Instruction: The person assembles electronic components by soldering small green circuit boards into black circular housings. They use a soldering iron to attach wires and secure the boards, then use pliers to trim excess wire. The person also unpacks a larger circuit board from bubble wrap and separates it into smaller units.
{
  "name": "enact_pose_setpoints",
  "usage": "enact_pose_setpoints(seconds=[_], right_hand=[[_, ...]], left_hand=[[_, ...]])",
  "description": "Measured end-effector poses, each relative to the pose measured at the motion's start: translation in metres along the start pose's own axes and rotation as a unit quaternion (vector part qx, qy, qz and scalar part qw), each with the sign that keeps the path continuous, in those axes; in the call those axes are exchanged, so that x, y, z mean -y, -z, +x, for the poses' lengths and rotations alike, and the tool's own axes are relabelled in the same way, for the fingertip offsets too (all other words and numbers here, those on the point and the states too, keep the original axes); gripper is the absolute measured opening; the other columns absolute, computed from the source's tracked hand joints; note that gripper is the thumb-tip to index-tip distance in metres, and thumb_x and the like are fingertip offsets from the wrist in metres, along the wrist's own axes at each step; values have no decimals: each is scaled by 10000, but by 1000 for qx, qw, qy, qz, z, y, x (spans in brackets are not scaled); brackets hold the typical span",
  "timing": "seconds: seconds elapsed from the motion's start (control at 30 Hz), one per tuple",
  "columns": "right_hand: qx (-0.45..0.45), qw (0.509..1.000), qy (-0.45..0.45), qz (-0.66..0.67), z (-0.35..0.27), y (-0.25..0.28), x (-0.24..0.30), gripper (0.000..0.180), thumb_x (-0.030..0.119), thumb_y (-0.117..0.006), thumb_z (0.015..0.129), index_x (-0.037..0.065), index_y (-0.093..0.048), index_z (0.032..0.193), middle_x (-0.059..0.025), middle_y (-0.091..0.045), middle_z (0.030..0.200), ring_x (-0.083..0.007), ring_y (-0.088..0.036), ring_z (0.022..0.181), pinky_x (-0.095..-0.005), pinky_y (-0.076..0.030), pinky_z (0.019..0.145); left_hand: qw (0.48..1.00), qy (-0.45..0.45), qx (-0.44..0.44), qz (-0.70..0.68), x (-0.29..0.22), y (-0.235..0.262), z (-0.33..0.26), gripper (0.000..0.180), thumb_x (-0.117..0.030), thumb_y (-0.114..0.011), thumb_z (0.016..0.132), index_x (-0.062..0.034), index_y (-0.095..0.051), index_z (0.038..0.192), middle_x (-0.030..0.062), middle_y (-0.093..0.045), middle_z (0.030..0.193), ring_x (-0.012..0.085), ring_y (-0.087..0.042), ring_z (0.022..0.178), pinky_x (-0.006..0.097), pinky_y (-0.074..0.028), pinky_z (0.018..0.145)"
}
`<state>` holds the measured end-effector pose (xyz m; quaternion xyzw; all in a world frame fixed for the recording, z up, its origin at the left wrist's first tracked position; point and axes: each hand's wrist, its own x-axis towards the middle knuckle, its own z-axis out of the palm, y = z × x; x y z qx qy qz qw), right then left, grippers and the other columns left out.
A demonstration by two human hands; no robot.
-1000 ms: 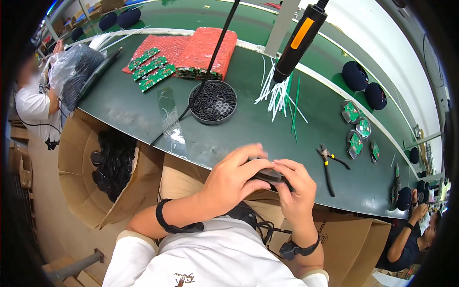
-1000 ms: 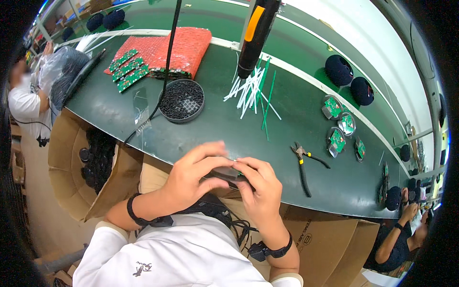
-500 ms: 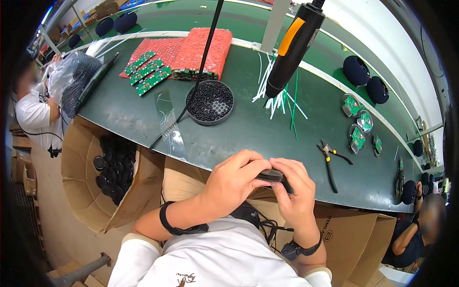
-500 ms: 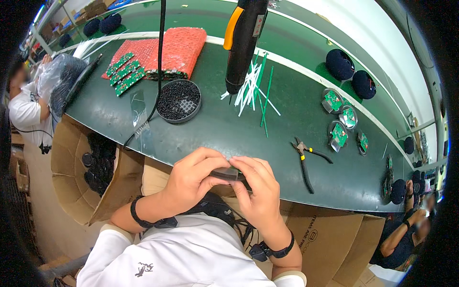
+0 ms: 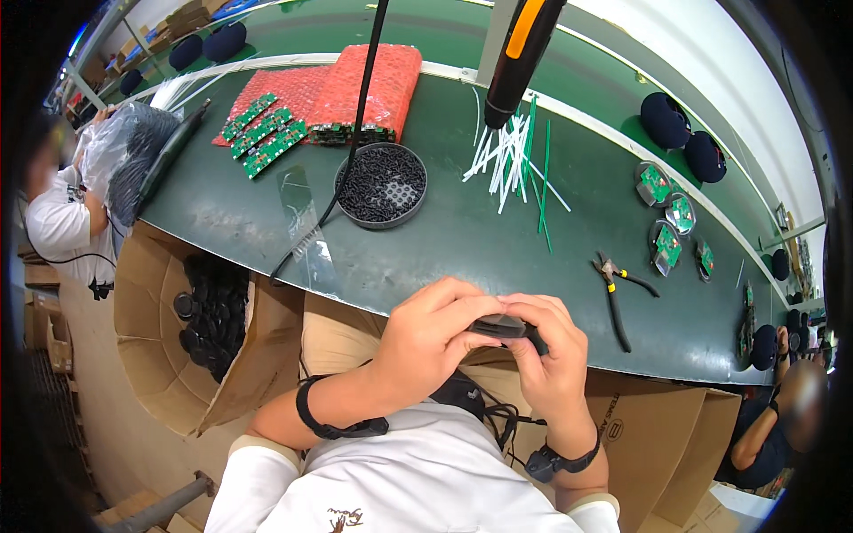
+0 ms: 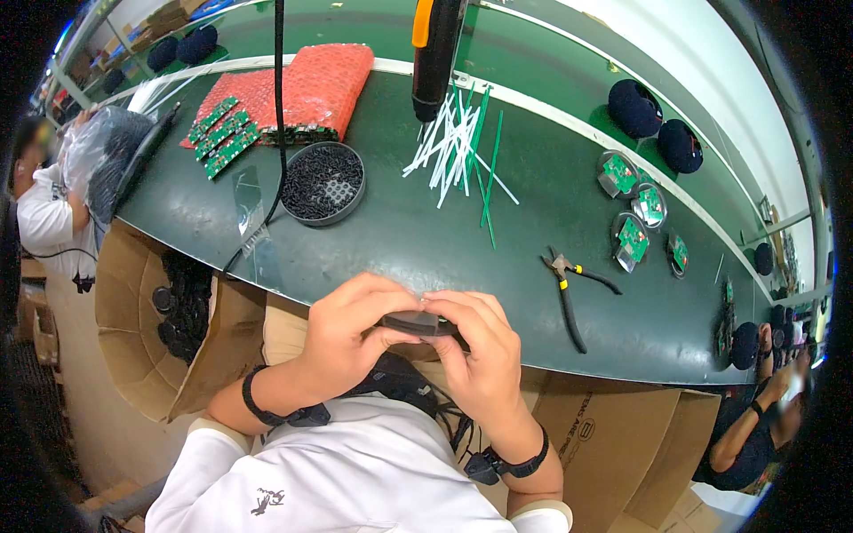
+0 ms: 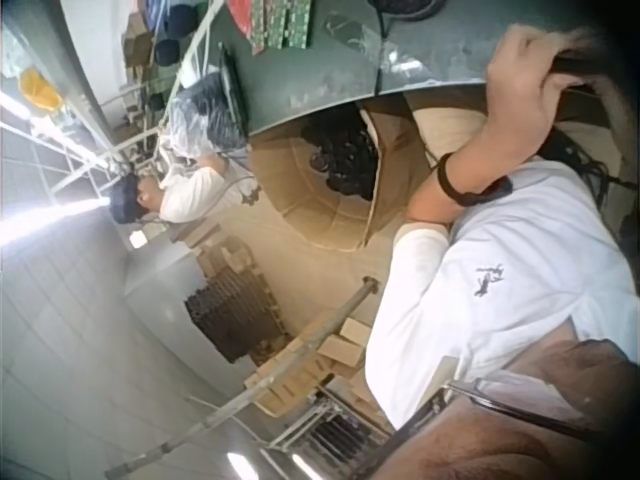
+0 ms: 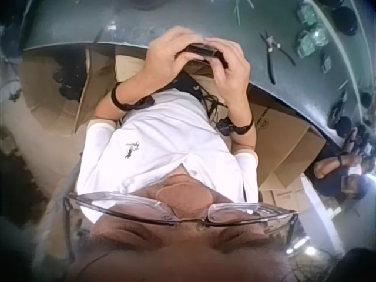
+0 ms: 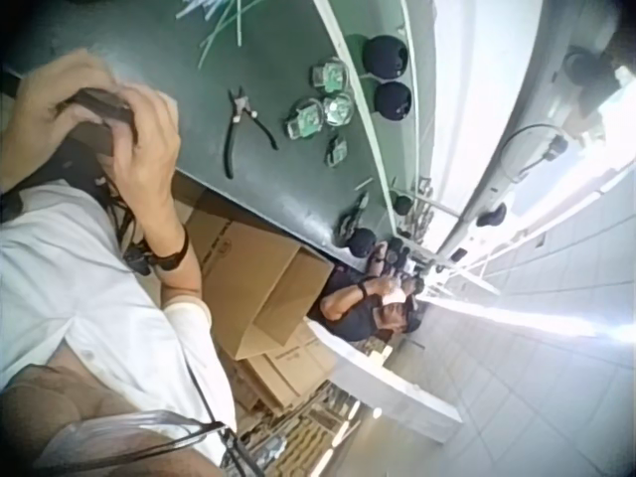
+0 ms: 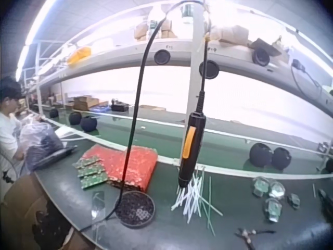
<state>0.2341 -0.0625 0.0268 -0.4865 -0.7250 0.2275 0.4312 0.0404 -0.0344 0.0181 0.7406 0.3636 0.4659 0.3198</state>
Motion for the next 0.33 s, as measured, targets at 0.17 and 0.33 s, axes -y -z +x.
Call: enact_pose_setpoints(seconds=[0.17, 0.33], right_hand=[[-10, 1000, 6, 17, -3, -3, -4, 352, -81, -745, 757, 15, -716, 1095, -136, -736, 1179, -332, -677, 1051, -396, -548, 903], [6, 999, -13, 39, -7, -2, -7, 373, -86, -742, 760, 25, -719, 1116, -147, -732, 1225, -348, -681, 1126, -397, -552, 946]], left_hand=[[999, 31, 20, -37, 1, 4, -1, 384, -23, -862, 751, -56, -786, 1127, 120, -749, 1012, 243, -725, 879, 330, -580, 770], [995, 55, 34, -72, -3, 8, -1, 441, -16, -854, 771, -81, -786, 1202, 112, -755, 1024, 244, -729, 910, 334, -583, 792]])
